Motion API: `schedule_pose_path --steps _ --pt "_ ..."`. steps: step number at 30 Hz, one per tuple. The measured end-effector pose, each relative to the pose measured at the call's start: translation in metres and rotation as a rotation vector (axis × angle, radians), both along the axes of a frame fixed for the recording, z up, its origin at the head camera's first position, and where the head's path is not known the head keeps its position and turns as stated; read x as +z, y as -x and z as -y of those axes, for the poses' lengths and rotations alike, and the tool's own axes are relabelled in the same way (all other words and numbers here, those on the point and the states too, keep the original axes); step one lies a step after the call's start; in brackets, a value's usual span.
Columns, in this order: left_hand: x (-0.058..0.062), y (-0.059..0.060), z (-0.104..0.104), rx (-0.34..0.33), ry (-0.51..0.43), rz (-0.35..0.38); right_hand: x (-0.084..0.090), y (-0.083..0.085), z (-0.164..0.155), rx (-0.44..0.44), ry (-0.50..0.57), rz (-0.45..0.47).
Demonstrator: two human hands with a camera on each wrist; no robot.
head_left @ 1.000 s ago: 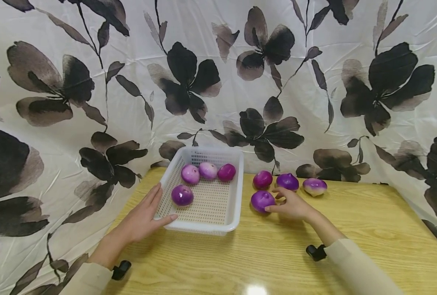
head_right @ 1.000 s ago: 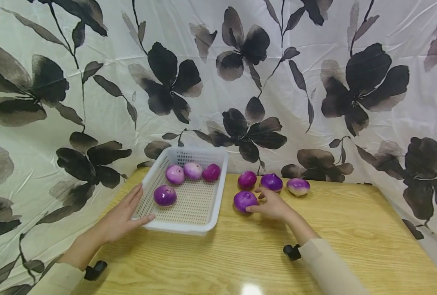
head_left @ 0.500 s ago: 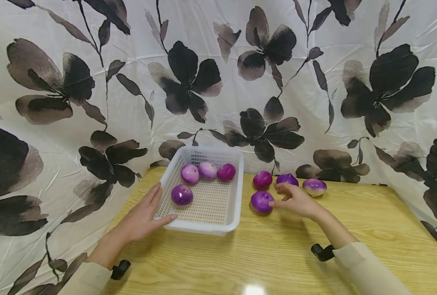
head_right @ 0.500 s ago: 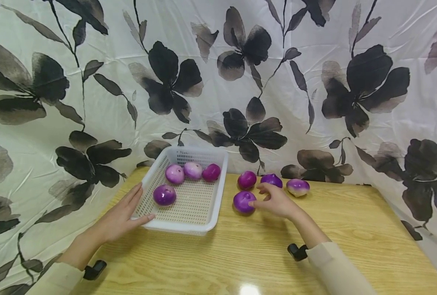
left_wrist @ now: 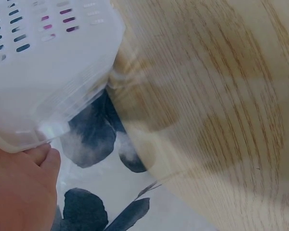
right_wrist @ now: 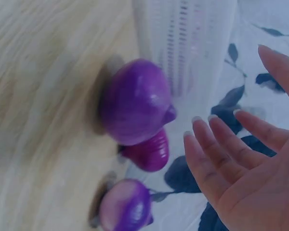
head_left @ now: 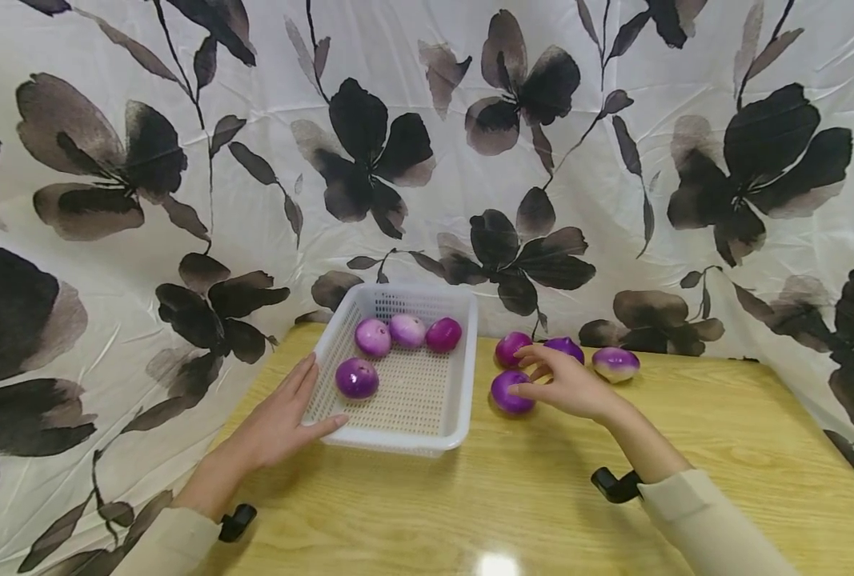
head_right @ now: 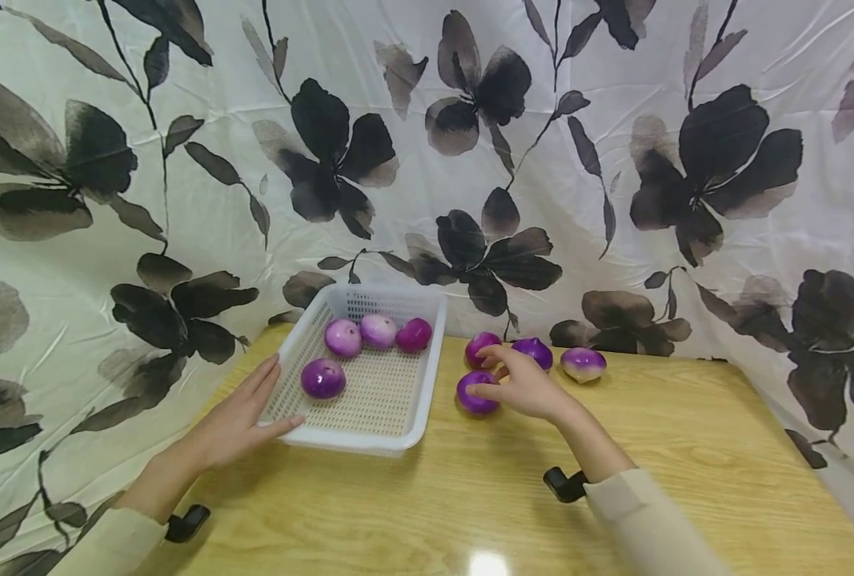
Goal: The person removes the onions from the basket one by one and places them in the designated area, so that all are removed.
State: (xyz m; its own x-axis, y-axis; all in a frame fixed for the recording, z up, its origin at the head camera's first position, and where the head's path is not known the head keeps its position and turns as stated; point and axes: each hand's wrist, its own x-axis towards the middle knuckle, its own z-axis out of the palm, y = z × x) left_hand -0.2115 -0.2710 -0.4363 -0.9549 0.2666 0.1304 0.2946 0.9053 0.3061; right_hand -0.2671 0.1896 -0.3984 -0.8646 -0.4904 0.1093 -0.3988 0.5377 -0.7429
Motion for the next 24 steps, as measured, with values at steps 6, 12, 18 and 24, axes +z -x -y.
schedule_pose_path --steps 6,12,18,24 --pt "0.000 -0.001 -0.001 0.000 -0.006 0.002 0.009 -0.003 0.014 0.015 0.004 0.000" --pt "0.000 -0.001 0.000 0.005 0.000 0.003 0.015 -0.001 0.027 0.049 0.038 -0.006" --pt "-0.002 -0.001 0.001 0.003 0.003 0.004 0.015 0.002 0.036 0.076 0.007 -0.032" --pt "-0.001 -0.001 0.001 0.002 0.007 0.004 0.020 0.004 0.048 0.105 -0.008 -0.047"
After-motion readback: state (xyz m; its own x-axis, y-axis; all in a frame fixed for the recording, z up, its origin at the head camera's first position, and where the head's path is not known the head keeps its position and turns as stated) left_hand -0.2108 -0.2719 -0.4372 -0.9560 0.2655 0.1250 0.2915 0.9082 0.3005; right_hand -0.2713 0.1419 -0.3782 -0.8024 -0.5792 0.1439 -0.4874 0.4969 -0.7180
